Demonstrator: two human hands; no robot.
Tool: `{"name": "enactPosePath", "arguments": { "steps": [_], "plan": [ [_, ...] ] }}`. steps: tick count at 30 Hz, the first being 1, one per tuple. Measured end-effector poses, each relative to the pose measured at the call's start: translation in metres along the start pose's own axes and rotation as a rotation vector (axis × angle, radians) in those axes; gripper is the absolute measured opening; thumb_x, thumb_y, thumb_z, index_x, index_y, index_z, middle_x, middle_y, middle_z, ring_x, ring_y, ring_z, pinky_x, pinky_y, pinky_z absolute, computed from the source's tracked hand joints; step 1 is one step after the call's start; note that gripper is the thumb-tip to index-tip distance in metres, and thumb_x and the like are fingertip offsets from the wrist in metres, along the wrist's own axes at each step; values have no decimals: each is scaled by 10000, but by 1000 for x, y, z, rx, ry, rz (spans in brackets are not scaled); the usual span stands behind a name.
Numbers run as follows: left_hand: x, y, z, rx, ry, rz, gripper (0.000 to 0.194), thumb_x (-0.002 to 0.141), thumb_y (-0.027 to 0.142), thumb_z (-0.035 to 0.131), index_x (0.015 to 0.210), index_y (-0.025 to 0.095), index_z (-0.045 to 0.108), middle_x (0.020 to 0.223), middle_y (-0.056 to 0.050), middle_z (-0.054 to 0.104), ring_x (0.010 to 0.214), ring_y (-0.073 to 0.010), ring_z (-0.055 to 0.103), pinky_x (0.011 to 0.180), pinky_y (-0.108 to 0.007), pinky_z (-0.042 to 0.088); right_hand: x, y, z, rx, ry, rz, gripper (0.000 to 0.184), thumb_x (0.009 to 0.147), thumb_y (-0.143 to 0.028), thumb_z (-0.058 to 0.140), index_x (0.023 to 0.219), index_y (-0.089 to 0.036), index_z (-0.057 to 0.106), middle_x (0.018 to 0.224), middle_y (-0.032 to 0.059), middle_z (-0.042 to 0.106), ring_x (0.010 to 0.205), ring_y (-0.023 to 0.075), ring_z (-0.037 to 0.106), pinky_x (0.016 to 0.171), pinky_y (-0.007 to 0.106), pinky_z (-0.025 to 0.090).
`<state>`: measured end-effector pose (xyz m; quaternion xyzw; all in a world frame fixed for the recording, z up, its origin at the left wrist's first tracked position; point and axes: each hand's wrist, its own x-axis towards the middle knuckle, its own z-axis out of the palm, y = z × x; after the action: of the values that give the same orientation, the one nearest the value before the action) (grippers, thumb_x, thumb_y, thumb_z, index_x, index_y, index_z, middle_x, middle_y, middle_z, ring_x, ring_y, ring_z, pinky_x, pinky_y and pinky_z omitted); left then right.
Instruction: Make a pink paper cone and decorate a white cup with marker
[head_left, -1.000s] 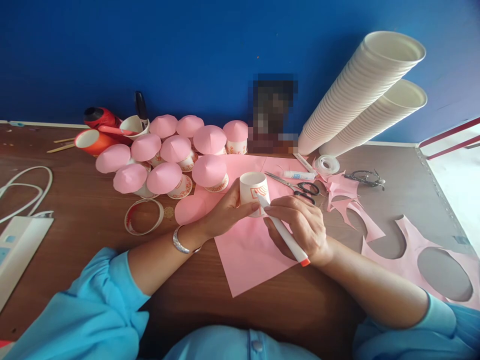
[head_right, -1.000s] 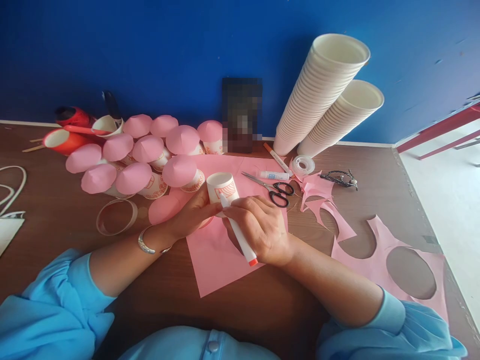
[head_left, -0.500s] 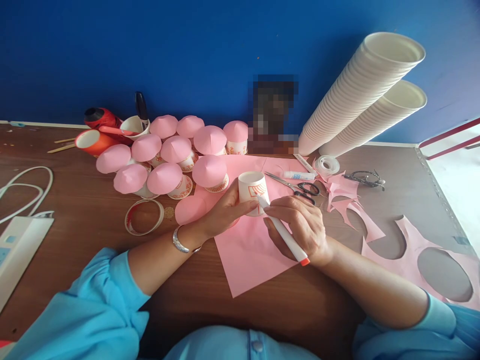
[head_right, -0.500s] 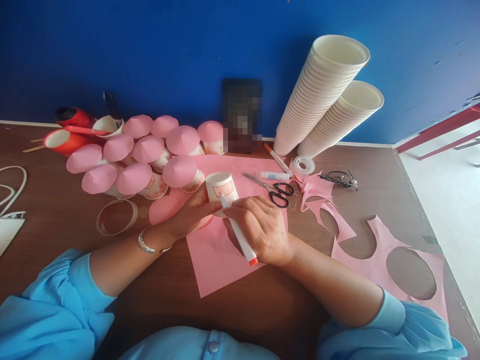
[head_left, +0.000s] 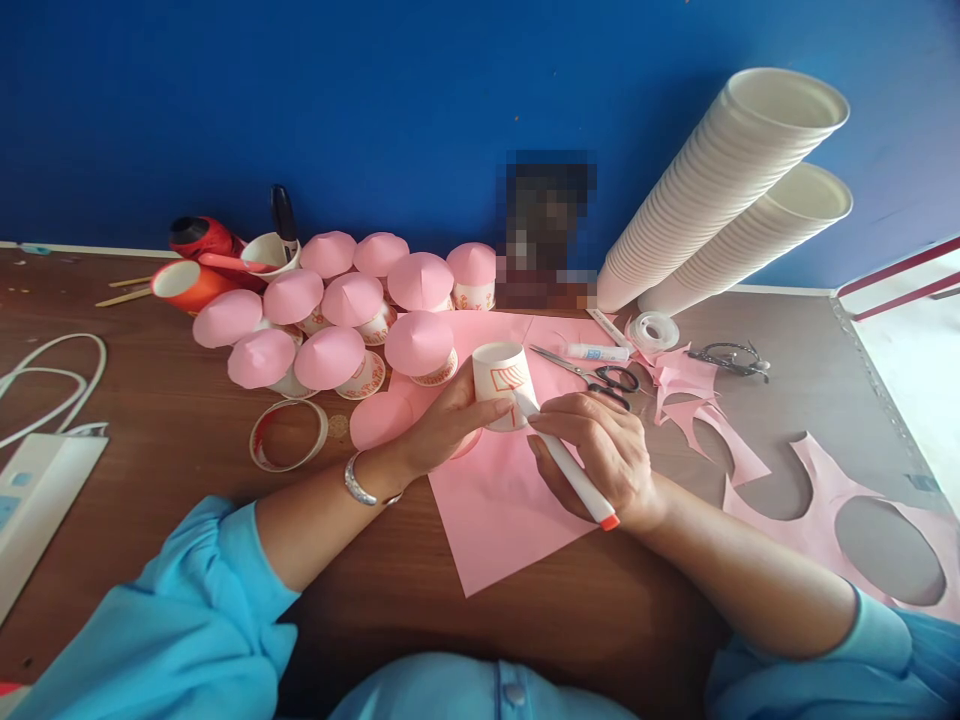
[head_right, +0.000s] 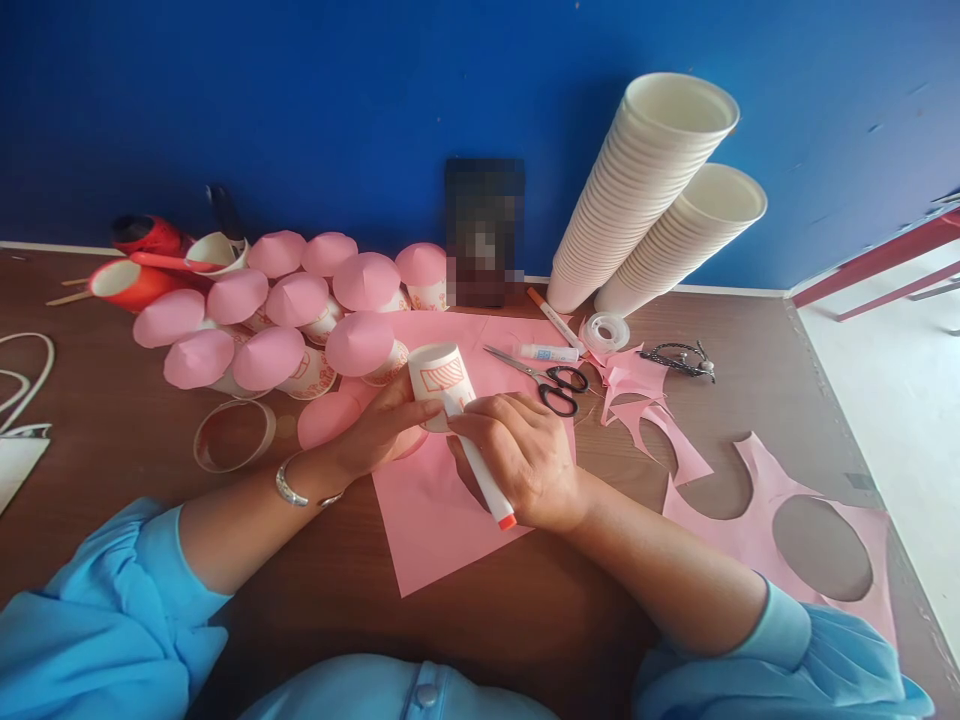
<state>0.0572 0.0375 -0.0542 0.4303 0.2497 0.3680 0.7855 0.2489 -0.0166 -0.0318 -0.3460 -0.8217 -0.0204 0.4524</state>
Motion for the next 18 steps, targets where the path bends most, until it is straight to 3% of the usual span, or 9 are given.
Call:
{"name": "enactPosePath", "arguments": {
  "steps": [11, 18],
  "plan": [
    [-1, 4, 0, -7, -20, 7, 294, 874, 321, 778, 1088, 187, 629, 993, -53, 693, 916, -210, 631, 832, -348, 497, 1, 0, 0, 13, 6, 5, 234, 927, -96, 626, 1151, -162, 639, 858, 63, 720, 712, 204, 698, 644, 335, 566],
    [-2, 2, 0, 25, 24, -3, 300, 875, 311, 813, 1076, 205, 617, 946, -23, 627, 888, -172, 565, 796, -311, 476, 0, -2, -1, 38, 48, -35, 263, 916, -92, 652, 1174, -141, 640, 871, 86, 722, 724, 209, 698, 634, 337, 586]
  ]
}}
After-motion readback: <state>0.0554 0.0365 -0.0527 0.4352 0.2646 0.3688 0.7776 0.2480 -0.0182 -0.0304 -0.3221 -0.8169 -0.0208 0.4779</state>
